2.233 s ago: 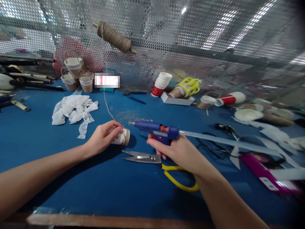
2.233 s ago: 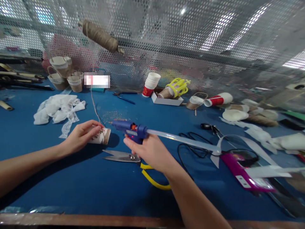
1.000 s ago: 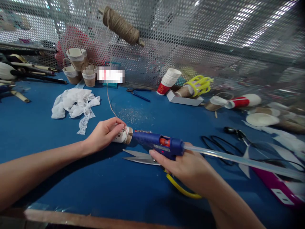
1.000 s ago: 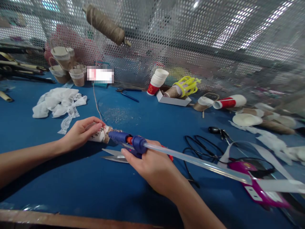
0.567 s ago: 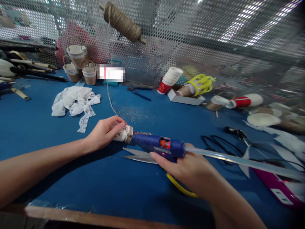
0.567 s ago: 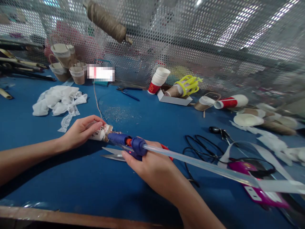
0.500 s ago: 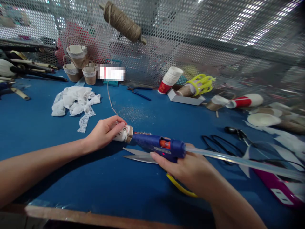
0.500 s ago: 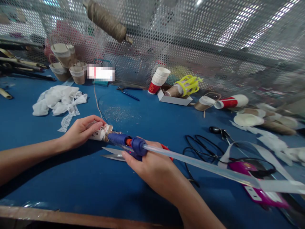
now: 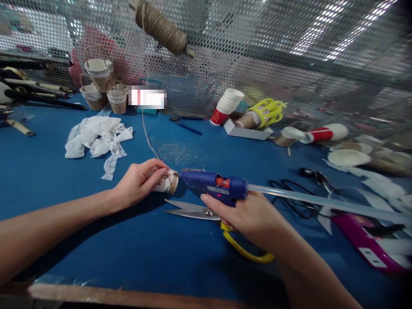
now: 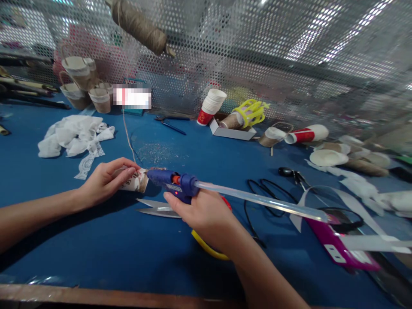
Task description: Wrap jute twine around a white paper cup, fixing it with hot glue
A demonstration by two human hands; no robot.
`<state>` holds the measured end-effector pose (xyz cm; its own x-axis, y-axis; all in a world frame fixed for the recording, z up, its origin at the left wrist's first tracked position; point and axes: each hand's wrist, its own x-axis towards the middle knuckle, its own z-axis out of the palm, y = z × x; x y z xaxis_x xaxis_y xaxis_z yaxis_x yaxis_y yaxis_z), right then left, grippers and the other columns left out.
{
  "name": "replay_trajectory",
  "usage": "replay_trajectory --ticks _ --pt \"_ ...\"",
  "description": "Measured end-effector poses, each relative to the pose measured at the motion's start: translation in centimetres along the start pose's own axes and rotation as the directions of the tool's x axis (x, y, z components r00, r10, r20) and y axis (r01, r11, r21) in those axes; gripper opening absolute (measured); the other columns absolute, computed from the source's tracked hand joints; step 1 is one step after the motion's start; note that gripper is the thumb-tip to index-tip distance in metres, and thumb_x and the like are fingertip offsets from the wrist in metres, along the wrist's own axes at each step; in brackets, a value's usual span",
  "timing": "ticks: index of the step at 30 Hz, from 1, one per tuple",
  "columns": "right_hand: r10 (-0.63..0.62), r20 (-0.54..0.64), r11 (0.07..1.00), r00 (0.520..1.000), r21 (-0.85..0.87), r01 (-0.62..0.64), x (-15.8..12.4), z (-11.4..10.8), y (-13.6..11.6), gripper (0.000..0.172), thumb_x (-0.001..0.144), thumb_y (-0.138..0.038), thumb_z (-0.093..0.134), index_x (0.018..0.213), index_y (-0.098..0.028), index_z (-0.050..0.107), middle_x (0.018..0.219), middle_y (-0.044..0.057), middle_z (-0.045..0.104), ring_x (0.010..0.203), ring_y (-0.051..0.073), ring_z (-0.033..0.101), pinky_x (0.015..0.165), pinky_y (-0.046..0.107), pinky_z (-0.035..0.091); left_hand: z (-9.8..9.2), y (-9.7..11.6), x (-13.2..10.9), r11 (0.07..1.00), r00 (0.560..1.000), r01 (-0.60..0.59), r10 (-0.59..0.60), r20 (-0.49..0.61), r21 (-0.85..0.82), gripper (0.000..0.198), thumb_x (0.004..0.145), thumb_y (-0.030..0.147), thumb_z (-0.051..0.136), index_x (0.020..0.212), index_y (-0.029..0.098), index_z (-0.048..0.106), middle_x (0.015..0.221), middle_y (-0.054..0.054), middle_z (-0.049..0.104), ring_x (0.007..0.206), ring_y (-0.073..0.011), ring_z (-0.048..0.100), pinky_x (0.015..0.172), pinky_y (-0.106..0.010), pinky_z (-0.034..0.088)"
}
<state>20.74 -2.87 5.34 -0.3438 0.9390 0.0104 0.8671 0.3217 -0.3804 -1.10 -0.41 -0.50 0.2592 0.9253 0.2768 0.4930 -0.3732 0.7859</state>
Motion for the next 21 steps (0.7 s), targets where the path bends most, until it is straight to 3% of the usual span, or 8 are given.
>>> replay_trajectory --ticks 5,8,13,21 --pt "0.058 0.048 0.998 0.997 0.021 -0.059 0.4 -0.1 -0.2 0.03 0.076 -0.036 0.048 0.051 -0.02 0.046 0.043 -0.001 0.048 0.042 0.013 0.046 0.043 0.026 0.037 0.0 -0.3 -0.2 0.999 0.999 -0.043 0.043 0.015 0.011 0.023 0.085 0.03 0.042 0.092 0.015 0.057 0.07 -0.002 0.066 0.058 -0.0093 0.058 0.053 -0.018 0.044" --pt "0.076 0.055 0.997 0.996 0.026 -0.078 0.5 -0.1 -0.1 0.028 0.076 -0.036 0.048 0.053 -0.02 0.049 0.044 -0.001 0.048 0.043 0.013 0.046 0.045 0.027 0.037 0.0 -0.3 -0.3 0.998 0.998 -0.057 0.057 0.018 0.009 0.023 0.085 0.03 0.042 0.093 0.015 0.056 0.071 -0.003 0.066 0.057 -0.0095 0.058 0.053 -0.018 0.044" --pt "-0.013 0.062 0.999 0.998 0.039 0.01 -0.1 -0.3 0.6 0.02 0.076 -0.032 0.049 0.066 -0.021 0.061 0.046 0.0 0.051 0.044 0.013 0.049 0.042 0.026 0.036 0.0 -0.3 -0.3 0.993 0.995 -0.096 0.096 0.009 0.063 0.021 0.084 0.027 0.042 0.092 0.015 0.057 0.072 -0.002 0.066 0.057 -0.0087 0.057 0.053 -0.018 0.043" --pt "-0.024 0.085 0.994 0.996 0.11 0.015 0.0 -0.4 0.5 0.03 0.078 -0.033 0.045 0.052 -0.021 0.054 0.039 -0.002 0.049 0.035 0.011 0.046 0.036 0.024 0.034 0.0 -0.2 -0.5 0.966 0.975 -0.224 0.221 0.039 0.131 0.018 0.084 0.022 0.042 0.092 0.015 0.056 0.071 -0.002 0.067 0.055 -0.008 0.058 0.053 -0.017 0.044"
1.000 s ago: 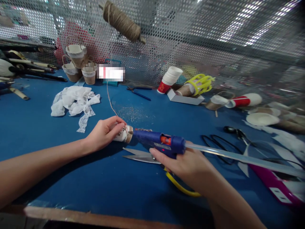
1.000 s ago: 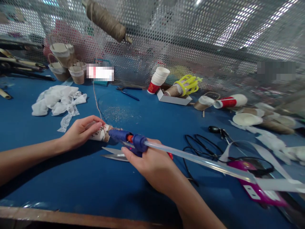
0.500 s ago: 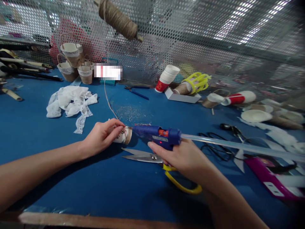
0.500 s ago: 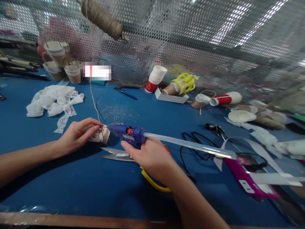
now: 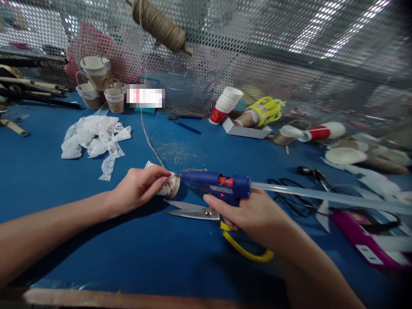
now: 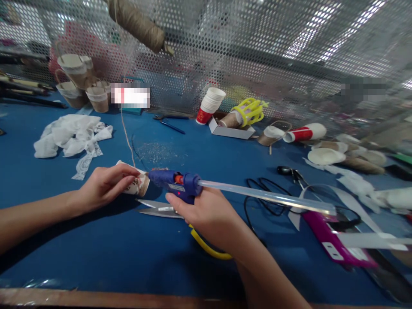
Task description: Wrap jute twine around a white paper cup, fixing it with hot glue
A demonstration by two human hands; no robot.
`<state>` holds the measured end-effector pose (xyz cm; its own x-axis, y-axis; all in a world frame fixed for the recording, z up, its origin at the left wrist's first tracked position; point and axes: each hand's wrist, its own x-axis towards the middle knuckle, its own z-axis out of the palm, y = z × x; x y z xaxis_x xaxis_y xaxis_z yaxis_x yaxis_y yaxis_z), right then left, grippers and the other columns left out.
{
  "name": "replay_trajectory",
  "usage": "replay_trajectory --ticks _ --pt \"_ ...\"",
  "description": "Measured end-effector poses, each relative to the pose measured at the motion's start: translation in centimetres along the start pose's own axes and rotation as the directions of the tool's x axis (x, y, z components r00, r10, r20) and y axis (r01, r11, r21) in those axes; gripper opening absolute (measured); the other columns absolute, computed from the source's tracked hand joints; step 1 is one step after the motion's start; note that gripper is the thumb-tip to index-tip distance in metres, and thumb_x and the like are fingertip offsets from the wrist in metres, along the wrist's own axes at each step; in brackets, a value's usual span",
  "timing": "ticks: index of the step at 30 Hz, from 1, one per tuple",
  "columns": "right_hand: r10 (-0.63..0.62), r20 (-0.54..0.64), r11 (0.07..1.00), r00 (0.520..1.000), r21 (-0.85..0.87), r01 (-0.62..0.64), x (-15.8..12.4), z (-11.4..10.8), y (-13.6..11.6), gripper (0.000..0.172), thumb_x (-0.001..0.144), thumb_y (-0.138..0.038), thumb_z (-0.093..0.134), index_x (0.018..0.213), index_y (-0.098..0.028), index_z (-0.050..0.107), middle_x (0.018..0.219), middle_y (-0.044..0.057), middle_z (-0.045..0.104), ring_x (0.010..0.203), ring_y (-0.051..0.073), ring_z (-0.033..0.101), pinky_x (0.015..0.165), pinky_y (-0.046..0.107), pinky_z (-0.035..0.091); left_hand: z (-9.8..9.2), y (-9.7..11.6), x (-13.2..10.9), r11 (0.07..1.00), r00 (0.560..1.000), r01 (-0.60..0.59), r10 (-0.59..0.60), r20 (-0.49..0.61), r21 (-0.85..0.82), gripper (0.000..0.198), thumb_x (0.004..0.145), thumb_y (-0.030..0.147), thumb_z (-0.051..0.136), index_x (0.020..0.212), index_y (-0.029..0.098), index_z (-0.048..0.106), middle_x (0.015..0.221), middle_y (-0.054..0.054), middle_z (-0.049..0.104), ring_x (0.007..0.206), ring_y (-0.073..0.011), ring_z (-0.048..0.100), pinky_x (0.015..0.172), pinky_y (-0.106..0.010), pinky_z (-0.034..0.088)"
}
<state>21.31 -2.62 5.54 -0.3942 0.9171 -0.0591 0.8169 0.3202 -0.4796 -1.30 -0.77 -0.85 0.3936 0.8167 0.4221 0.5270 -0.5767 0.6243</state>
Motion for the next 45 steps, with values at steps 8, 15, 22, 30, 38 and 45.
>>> replay_trajectory --ticks 8,15,22,30,38,45 --pt "0.031 -0.002 0.999 1.0 0.037 -0.031 0.5 0.1 -0.3 0.035 0.077 -0.032 0.049 0.045 -0.02 0.043 0.037 -0.004 0.046 0.037 0.01 0.044 0.04 0.024 0.034 0.1 -0.1 -0.2 0.995 0.996 -0.09 0.09 0.01 0.04 0.016 0.084 0.02 0.042 0.092 0.015 0.055 0.08 -0.005 0.068 0.063 -0.0097 0.062 0.057 -0.019 0.046" --pt "0.054 0.018 0.998 0.998 0.042 -0.055 -0.2 -0.2 0.0 0.034 0.077 -0.035 0.05 0.046 -0.021 0.049 0.035 -0.005 0.048 0.034 0.01 0.046 0.038 0.023 0.036 0.1 -0.2 0.0 0.992 0.994 -0.11 0.111 -0.006 0.054 0.015 0.084 0.019 0.043 0.092 0.014 0.055 0.078 -0.005 0.068 0.063 -0.0101 0.062 0.057 -0.019 0.047" --pt "0.08 0.038 0.996 0.996 0.032 -0.081 -0.6 -0.1 0.9 0.021 0.076 -0.033 0.051 0.059 -0.023 0.056 0.041 -0.005 0.051 0.034 0.01 0.046 0.035 0.023 0.033 0.1 -0.1 -0.1 0.989 0.991 -0.128 0.13 -0.021 0.075 0.015 0.084 0.018 0.044 0.093 0.013 0.055 0.075 -0.005 0.069 0.061 -0.0102 0.063 0.055 -0.018 0.047" --pt "-0.002 -0.018 1.0 1.0 0.023 0.003 0.2 -0.2 -0.5 0.034 0.077 -0.031 0.049 0.046 -0.019 0.044 0.039 -0.004 0.046 0.04 0.01 0.044 0.042 0.024 0.035 0.0 0.0 0.0 0.976 0.979 -0.194 0.2 -0.051 0.095 0.013 0.083 0.017 0.045 0.089 0.013 0.056 0.074 -0.004 0.068 0.057 -0.0085 0.061 0.054 -0.016 0.046" --pt "-0.284 -0.045 0.932 0.958 -0.247 0.265 -0.7 0.0 0.9 0.028 0.081 -0.023 0.042 0.062 -0.021 0.062 0.039 -0.004 0.045 0.036 0.01 0.04 0.038 0.023 0.029 0.1 -0.3 -0.1 0.995 0.995 -0.086 0.088 -0.039 0.052 0.018 0.084 0.02 0.044 0.093 0.013 0.057 0.074 -0.005 0.069 0.058 -0.01 0.062 0.053 -0.018 0.046" --pt "-0.735 -0.001 0.481 0.678 -0.707 0.519 -1.0 0.1 1.9 0.041 0.08 -0.006 0.029 0.085 -0.019 0.067 0.044 0.001 0.051 0.038 0.011 0.04 0.039 0.023 0.025 0.1 0.0 0.1 0.999 0.998 -0.034 0.036 -0.059 0.039 0.017 0.083 0.021 0.045 0.091 0.013 0.058 0.071 -0.003 0.068 0.055 -0.0083 0.061 0.051 -0.017 0.044"
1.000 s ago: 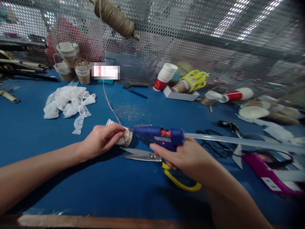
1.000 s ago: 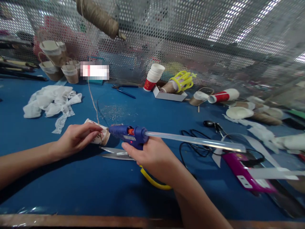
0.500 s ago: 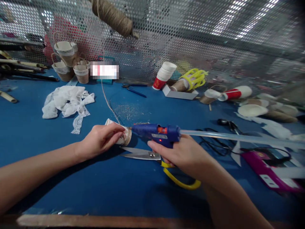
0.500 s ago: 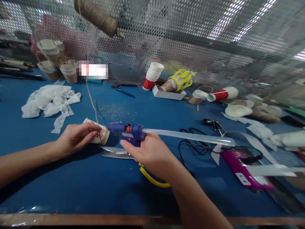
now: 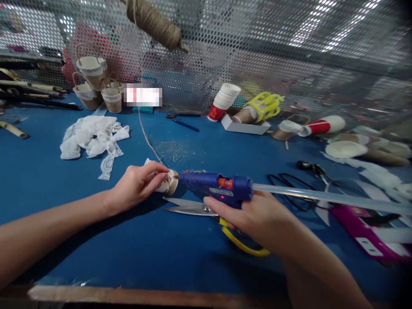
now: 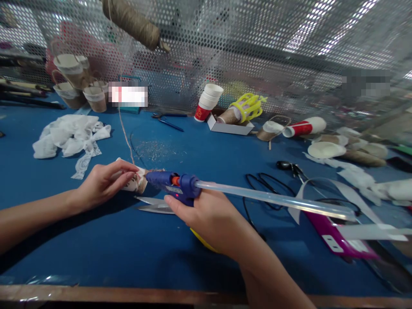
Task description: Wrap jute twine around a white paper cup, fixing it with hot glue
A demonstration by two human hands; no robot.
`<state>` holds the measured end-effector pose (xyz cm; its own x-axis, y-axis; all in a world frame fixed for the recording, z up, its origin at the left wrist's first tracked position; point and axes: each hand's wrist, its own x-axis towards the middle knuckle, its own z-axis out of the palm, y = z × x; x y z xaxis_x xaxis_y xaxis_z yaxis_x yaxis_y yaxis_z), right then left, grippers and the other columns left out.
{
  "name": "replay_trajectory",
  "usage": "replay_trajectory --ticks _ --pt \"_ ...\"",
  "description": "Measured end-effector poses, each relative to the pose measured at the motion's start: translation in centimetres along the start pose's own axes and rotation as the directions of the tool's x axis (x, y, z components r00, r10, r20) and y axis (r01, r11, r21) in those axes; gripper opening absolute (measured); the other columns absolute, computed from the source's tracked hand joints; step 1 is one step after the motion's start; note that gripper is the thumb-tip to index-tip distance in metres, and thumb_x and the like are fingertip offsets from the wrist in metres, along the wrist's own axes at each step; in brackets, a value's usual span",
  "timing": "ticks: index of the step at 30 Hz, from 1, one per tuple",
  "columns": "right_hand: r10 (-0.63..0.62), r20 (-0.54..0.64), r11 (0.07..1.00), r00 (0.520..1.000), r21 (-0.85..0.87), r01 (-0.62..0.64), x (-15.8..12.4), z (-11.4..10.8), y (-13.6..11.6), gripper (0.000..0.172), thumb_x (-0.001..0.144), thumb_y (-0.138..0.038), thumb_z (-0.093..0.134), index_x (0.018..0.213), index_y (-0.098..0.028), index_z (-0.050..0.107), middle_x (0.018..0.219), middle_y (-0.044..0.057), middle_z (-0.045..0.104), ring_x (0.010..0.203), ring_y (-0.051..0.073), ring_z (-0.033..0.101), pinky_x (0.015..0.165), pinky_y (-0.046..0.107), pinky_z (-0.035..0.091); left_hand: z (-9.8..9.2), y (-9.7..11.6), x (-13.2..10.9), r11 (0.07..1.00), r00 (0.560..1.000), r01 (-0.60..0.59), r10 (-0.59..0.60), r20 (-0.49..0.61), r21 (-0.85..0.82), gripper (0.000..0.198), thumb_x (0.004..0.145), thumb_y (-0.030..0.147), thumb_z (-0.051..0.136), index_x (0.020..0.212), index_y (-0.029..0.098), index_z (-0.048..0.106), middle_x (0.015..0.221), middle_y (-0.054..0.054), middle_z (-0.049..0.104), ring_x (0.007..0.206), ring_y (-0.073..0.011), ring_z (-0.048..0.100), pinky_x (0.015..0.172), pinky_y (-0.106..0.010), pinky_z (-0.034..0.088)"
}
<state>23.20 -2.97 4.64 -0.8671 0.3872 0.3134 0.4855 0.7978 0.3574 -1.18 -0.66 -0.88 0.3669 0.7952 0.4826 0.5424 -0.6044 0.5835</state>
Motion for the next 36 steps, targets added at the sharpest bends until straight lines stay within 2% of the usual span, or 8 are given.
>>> replay_trajectory --ticks 12,18,28,36 --pt "-0.002 -0.006 0.998 1.0 -0.071 0.001 -0.07 -0.12 -0.04 0.038 0.081 -0.006 0.03 0.083 -0.021 0.065 0.043 -0.001 0.046 0.04 0.011 0.037 0.044 0.025 0.021 0.05 0.31 0.35 0.998 0.999 0.054 -0.054 -0.002 -0.014 0.017 0.084 0.024 0.046 0.089 0.016 0.059 0.071 -0.001 0.068 0.057 -0.0079 0.06 0.052 -0.015 0.044" --pt "0.005 0.014 1.0 1.0 -0.023 -0.004 0.02 -0.37 -0.07 0.029 0.079 -0.007 0.037 0.084 -0.019 0.063 0.045 -0.003 0.044 0.04 0.008 0.032 0.045 0.024 0.02 -0.05 0.47 0.4 0.997 0.997 0.072 -0.072 -0.004 -0.002 0.016 0.083 0.024 0.047 0.088 0.017 0.06 0.069 0.001 0.068 0.054 -0.007 0.059 0.05 -0.014 0.043" --pt "0.0 -0.002 0.997 1.0 -0.081 0.0 0.08 -0.48 -0.18 0.029 0.08 -0.008 0.037 0.084 -0.019 0.064 0.045 -0.002 0.048 0.041 0.009 0.038 0.047 0.024 0.025 0.01 0.54 0.47 0.998 0.998 0.057 -0.057 0.0 0.006 0.015 0.083 0.022 0.047 0.088 0.016 0.06 0.069 0.001 0.067 0.054 -0.0067 0.058 0.05 -0.015 0.043" --pt "0.047 0.004 0.992 0.999 -0.114 -0.046 0.12 -0.58 -0.54 0.029 0.081 -0.01 0.039 0.084 -0.02 0.065 0.046 -0.001 0.051 0.042 0.009 0.04 0.048 0.024 0.029 -0.08 0.52 0.45 0.997 0.997 0.077 -0.078 0.017 0.016 0.016 0.084 0.024 0.046 0.09 0.017 0.059 0.071 0.0 0.067 0.056 -0.0078 0.059 0.052 -0.016 0.044"
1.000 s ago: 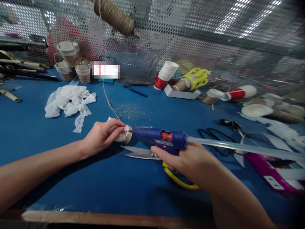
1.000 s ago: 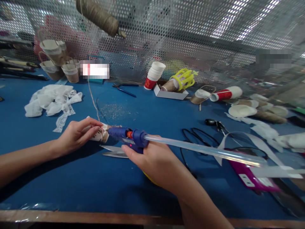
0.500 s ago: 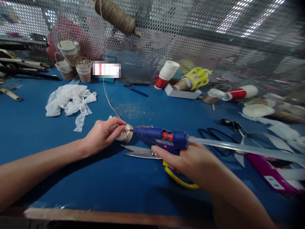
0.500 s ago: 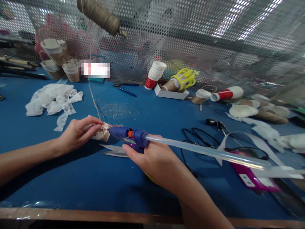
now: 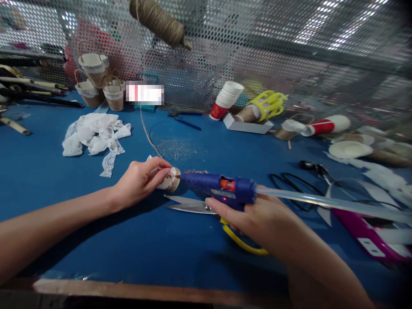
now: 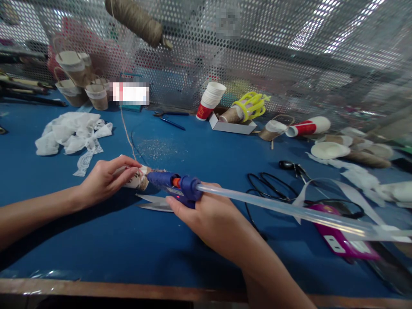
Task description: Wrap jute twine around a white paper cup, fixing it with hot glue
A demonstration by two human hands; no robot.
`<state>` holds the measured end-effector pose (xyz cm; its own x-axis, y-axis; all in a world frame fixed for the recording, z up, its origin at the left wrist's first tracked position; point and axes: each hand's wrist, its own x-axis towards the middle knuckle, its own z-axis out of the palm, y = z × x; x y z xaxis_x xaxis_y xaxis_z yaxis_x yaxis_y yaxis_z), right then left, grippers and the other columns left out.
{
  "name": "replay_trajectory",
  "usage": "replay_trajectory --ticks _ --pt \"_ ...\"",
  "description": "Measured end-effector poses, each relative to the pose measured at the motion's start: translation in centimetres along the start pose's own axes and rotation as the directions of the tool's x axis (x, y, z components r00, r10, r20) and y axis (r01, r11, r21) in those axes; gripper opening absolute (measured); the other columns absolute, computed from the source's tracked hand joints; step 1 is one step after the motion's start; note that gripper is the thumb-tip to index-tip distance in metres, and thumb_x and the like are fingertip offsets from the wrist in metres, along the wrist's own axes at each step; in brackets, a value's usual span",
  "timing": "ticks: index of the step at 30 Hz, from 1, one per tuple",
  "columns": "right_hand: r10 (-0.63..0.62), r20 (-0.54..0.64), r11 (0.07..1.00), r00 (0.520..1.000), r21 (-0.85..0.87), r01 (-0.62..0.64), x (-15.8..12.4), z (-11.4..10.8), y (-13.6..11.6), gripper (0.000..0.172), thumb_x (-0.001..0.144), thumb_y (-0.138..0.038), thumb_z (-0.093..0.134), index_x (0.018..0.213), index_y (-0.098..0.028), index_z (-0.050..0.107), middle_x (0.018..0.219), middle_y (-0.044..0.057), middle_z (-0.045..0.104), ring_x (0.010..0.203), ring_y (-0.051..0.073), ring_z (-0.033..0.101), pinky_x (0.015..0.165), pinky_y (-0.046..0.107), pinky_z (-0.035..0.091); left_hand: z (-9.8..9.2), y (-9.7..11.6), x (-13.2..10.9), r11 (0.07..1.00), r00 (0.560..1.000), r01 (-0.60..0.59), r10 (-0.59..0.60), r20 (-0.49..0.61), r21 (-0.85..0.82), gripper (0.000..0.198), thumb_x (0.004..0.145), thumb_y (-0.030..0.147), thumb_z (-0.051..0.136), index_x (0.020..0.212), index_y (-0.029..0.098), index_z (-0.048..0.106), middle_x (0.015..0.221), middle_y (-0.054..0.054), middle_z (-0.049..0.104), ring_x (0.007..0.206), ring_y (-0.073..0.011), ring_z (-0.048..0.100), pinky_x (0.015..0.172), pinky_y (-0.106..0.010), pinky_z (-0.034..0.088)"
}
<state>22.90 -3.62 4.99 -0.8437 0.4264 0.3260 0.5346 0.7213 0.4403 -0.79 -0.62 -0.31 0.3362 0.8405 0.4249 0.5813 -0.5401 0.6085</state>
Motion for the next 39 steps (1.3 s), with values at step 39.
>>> replay_trajectory --ticks 39 --pt "-0.015 0.044 0.996 0.999 0.087 0.011 -0.4 0.0 -0.1 0.031 0.082 -0.011 0.037 0.088 -0.024 0.065 0.046 -0.003 0.049 0.039 0.008 0.034 0.045 0.025 0.021 0.1 0.1 0.3 0.994 0.995 0.102 -0.102 -0.012 -0.035 0.019 0.083 0.027 0.046 0.086 0.015 0.061 0.066 0.0 0.065 0.053 -0.0076 0.055 0.046 -0.016 0.039"
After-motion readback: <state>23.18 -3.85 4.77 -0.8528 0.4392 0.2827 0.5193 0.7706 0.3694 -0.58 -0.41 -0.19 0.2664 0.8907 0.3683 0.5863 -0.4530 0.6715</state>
